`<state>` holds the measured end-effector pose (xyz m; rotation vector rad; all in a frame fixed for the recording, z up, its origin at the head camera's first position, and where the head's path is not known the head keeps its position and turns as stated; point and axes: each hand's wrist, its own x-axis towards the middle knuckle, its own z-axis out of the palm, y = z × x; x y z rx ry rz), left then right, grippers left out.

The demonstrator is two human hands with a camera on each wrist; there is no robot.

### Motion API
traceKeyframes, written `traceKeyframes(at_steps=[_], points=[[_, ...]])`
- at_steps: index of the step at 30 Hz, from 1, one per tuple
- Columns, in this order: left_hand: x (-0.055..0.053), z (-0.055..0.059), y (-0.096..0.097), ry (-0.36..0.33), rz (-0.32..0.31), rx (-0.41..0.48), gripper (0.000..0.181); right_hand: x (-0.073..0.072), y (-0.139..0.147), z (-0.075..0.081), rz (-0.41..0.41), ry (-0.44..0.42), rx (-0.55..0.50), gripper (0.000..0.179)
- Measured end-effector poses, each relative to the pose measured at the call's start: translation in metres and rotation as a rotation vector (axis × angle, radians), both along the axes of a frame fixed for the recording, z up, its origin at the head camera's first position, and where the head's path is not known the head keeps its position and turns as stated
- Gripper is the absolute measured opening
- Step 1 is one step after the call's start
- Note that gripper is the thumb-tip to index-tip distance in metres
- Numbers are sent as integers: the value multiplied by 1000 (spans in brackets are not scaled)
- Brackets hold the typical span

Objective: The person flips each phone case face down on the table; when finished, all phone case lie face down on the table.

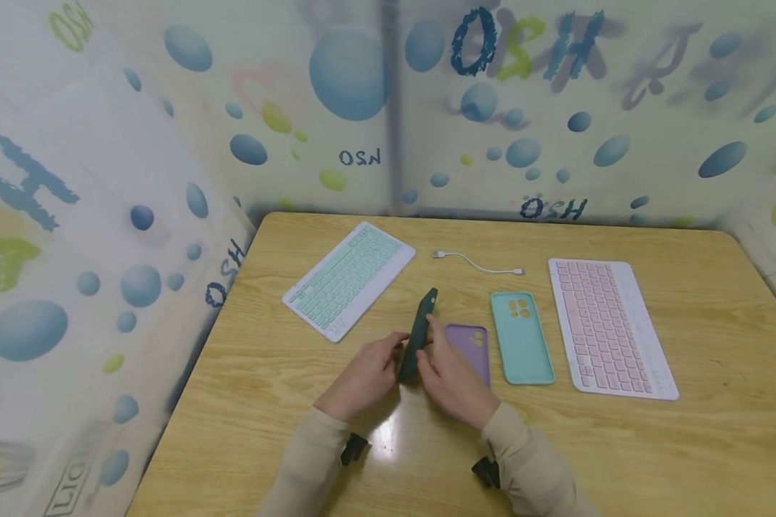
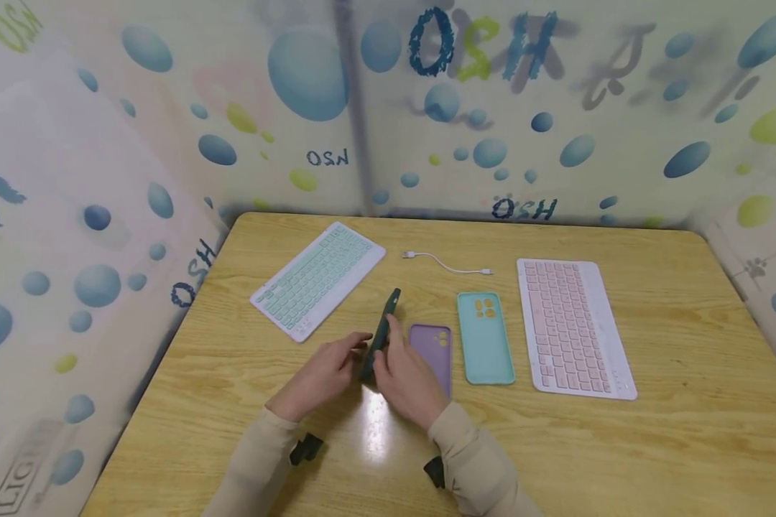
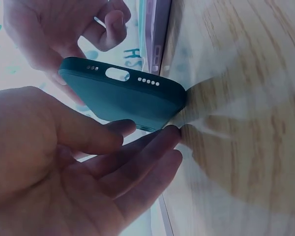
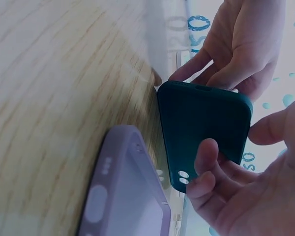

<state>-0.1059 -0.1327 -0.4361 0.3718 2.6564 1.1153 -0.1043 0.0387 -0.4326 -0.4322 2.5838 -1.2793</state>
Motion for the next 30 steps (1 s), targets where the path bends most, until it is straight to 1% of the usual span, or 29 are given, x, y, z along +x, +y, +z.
traceKeyframes(at_steps=[5,12,16,20,23,27,30], points=[[1,0,3,-17,-14,27,41,1,2,-2,-12,28,13,64],[1,-3,6,0,-18,28,39,3,4,-2,-16,64,24,62],[2,-2,5,-26,-20,36,40,4,4,-1,-26,79,32,61],[2,-2,3,-43,-26,22,41,4,4,-2,-24,90,49,62],[2,-2,2,-28,-24,0,41,5,4,-3,-31,90,70,63],[2,-1,0,-22,1,-34,43,5,2,-4,-41,79,99,64],[3,1,0,-28,23,-59,44,4,1,-6,-39,88,124,63]])
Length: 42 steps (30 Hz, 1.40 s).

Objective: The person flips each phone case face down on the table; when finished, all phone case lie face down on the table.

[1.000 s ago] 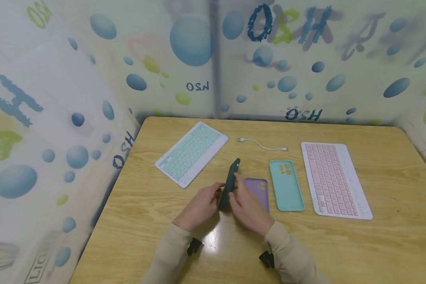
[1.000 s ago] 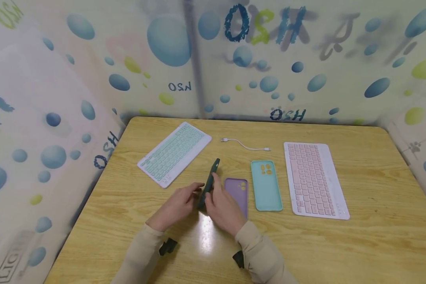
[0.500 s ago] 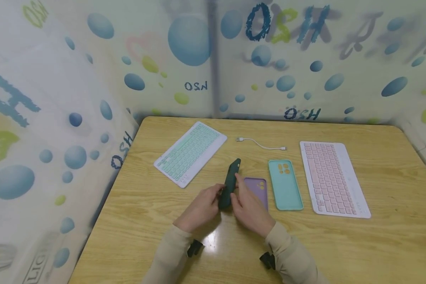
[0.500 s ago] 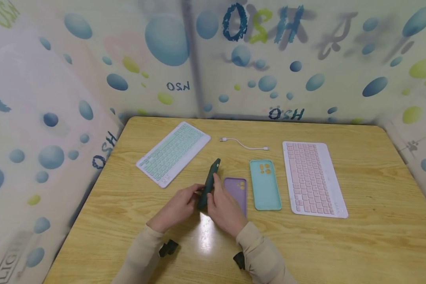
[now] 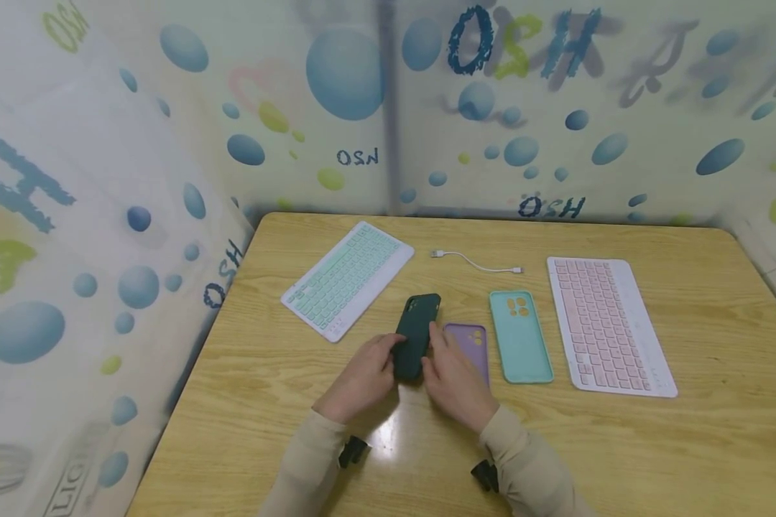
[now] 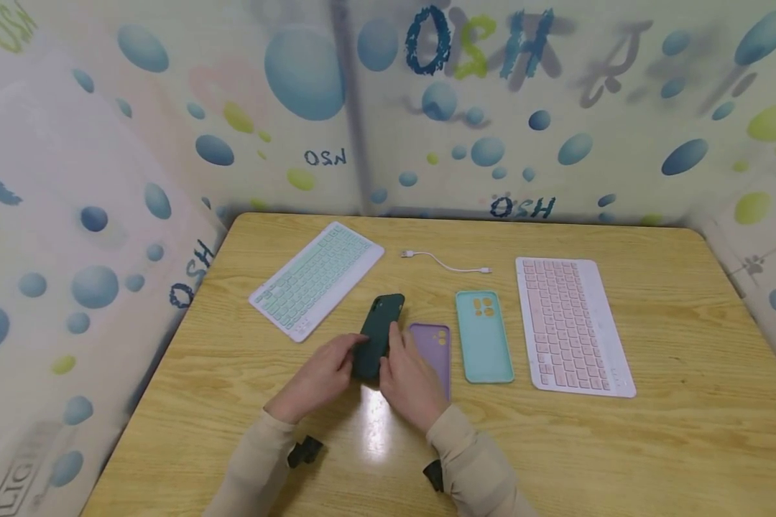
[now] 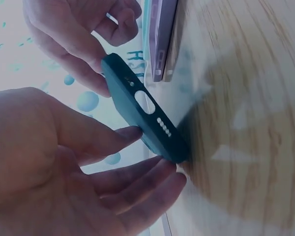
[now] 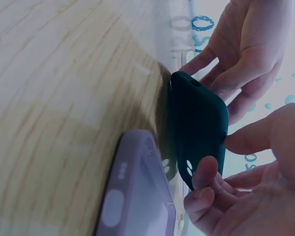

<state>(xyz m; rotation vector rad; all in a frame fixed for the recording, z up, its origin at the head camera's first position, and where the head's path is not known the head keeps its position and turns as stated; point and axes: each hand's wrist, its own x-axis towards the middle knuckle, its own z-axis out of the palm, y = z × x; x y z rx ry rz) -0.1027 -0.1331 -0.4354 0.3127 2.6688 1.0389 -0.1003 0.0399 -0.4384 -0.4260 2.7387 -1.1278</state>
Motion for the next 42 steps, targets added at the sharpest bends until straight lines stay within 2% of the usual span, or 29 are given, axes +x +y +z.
traceKeyframes(at_steps=[8,18,28,34,42], points=[[2,1,-2,-14,34,-20,44,-2,-4,-4,10,50,52,60],[1,0,-3,15,42,-36,40,-3,-7,-6,-2,11,51,59],[1,0,-3,45,61,-88,36,-2,-11,-6,6,15,83,52],[0,-1,-4,31,65,-102,33,-2,-11,-8,21,7,99,51],[1,-3,-5,37,59,-159,41,-2,-13,-9,27,-4,111,50]])
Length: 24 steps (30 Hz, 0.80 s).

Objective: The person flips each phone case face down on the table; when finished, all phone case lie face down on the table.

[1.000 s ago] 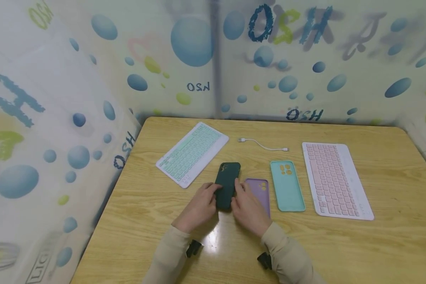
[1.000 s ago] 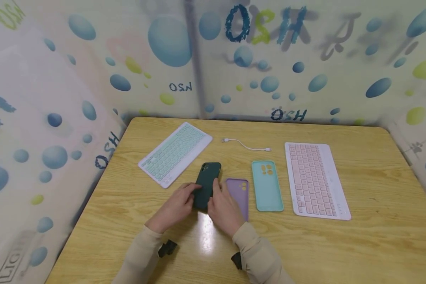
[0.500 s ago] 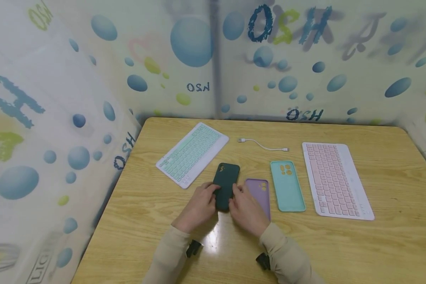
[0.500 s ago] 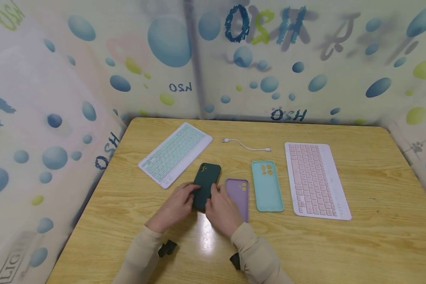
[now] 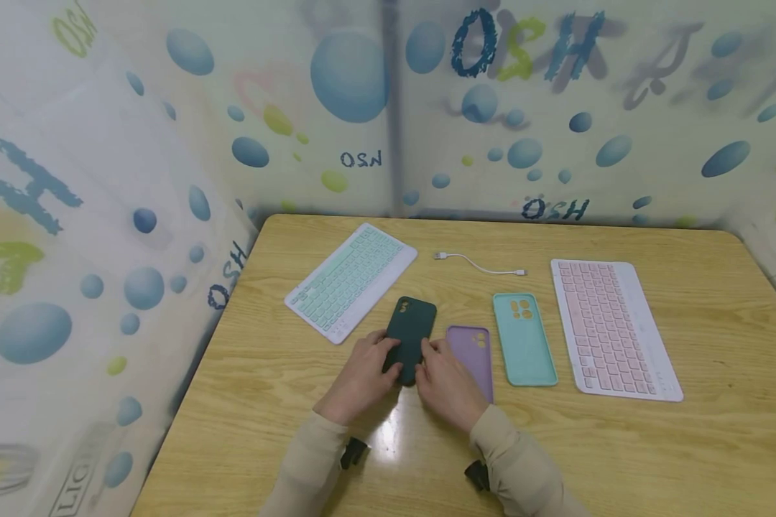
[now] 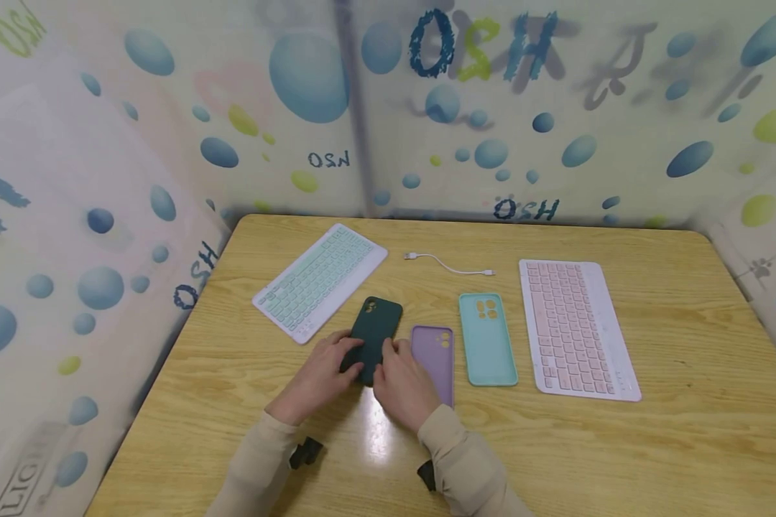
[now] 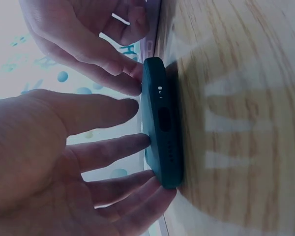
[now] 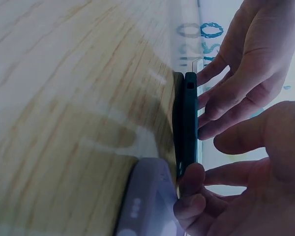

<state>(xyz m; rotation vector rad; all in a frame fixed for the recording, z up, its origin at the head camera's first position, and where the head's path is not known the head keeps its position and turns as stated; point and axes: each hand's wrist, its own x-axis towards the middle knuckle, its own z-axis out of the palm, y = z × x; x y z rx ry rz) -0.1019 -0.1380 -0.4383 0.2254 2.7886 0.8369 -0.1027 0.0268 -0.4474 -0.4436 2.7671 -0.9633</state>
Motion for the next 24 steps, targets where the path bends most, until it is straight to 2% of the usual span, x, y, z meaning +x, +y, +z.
traceKeyframes(at_steps=[4,13,24], points=[[0,1,0,-4,1,-12,44,-1,-1,1,5,14,18,50],[1,1,1,12,-9,-20,45,-1,-1,1,40,155,106,43],[0,2,1,11,-6,-28,44,-3,-1,1,73,175,169,42]])
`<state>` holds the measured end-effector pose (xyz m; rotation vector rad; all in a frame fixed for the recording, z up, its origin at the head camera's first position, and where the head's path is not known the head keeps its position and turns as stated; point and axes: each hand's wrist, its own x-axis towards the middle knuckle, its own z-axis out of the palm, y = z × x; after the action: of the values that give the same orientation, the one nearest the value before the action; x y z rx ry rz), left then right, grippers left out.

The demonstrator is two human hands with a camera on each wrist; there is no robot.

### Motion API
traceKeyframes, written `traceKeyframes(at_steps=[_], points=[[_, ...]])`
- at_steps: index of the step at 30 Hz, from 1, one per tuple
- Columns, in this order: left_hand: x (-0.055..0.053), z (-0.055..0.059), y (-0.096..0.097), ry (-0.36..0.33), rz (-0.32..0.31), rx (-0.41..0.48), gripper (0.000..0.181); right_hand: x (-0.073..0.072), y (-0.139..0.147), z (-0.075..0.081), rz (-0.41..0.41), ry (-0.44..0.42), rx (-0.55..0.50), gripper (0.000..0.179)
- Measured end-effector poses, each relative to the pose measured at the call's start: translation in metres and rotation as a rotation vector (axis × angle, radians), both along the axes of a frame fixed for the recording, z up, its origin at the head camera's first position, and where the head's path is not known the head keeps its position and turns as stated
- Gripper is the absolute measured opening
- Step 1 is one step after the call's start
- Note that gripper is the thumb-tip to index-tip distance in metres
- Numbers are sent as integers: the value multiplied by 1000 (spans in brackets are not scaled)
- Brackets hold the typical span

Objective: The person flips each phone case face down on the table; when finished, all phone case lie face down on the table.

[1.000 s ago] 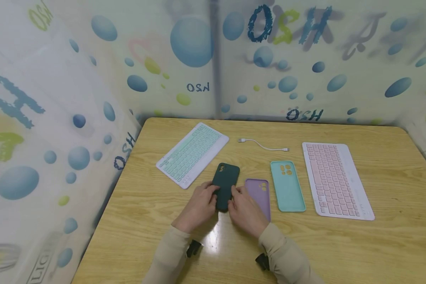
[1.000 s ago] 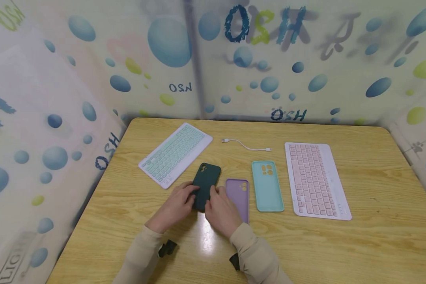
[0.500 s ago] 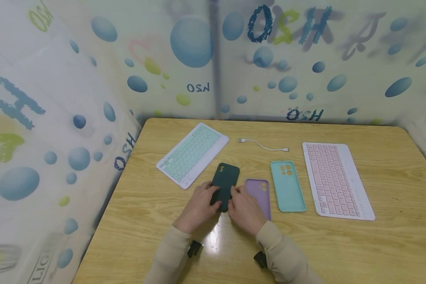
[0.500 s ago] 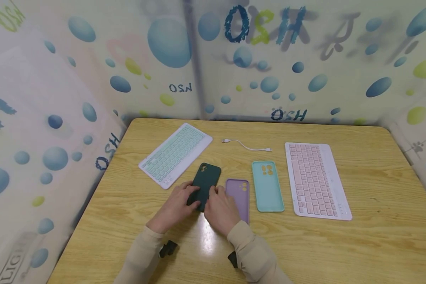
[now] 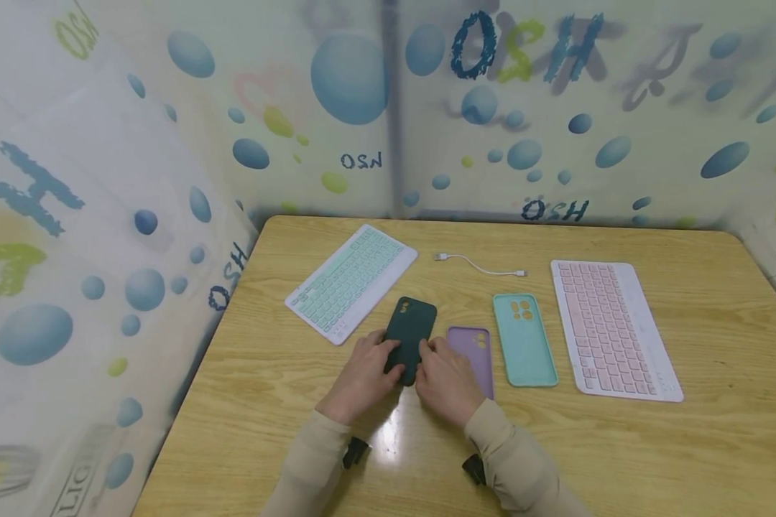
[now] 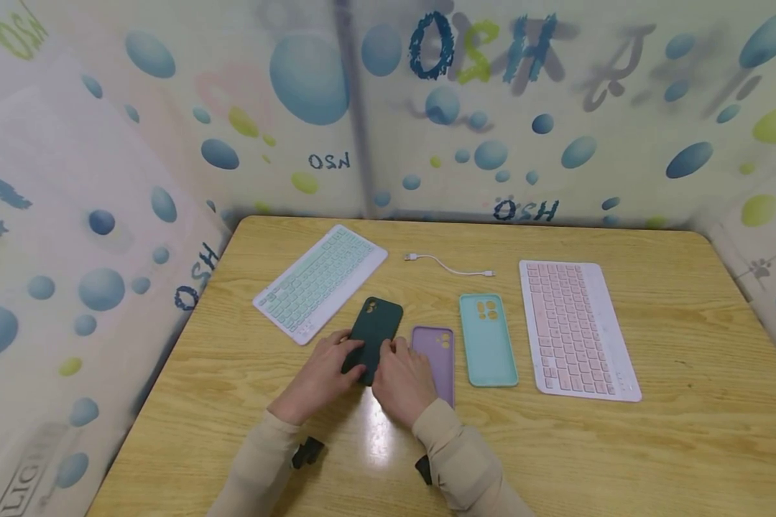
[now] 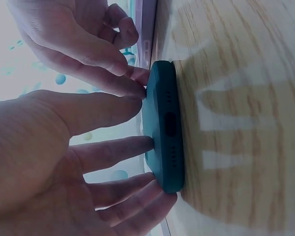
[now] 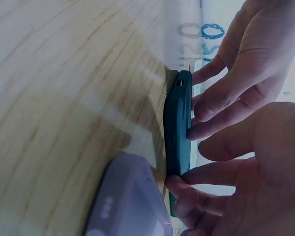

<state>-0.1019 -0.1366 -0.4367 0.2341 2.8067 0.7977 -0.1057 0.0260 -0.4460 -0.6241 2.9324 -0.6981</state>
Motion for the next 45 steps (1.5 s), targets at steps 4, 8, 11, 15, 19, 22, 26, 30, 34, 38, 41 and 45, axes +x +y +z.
traceKeyframes(at_steps=[4,8,11,15,19,22,26,30,34,38,41,45], points=[[0,0,1,10,3,-12,43,0,0,0,4,22,14,41],[1,0,2,17,6,-30,43,2,0,0,1,36,34,42],[1,-1,3,15,8,-43,43,3,-1,-1,-4,47,46,42],[2,-1,4,11,9,-50,43,4,-1,-3,-8,63,53,43],[3,-1,5,20,12,-43,44,5,-1,-4,-21,76,59,44],[4,-2,6,33,14,-36,44,7,-2,-4,-44,72,66,44],[7,-4,8,79,23,-60,44,10,-1,-3,-70,66,50,44],[12,1,13,185,34,-70,42,10,5,0,-83,116,-54,38],[14,7,27,287,-6,-40,36,10,22,7,-118,163,-116,30],[14,9,43,263,-65,-15,34,11,41,13,-171,139,-100,28],[14,7,54,214,-95,-19,35,14,55,14,-199,117,-92,29],[13,3,65,173,-111,2,23,20,69,15,-213,78,-88,32]])
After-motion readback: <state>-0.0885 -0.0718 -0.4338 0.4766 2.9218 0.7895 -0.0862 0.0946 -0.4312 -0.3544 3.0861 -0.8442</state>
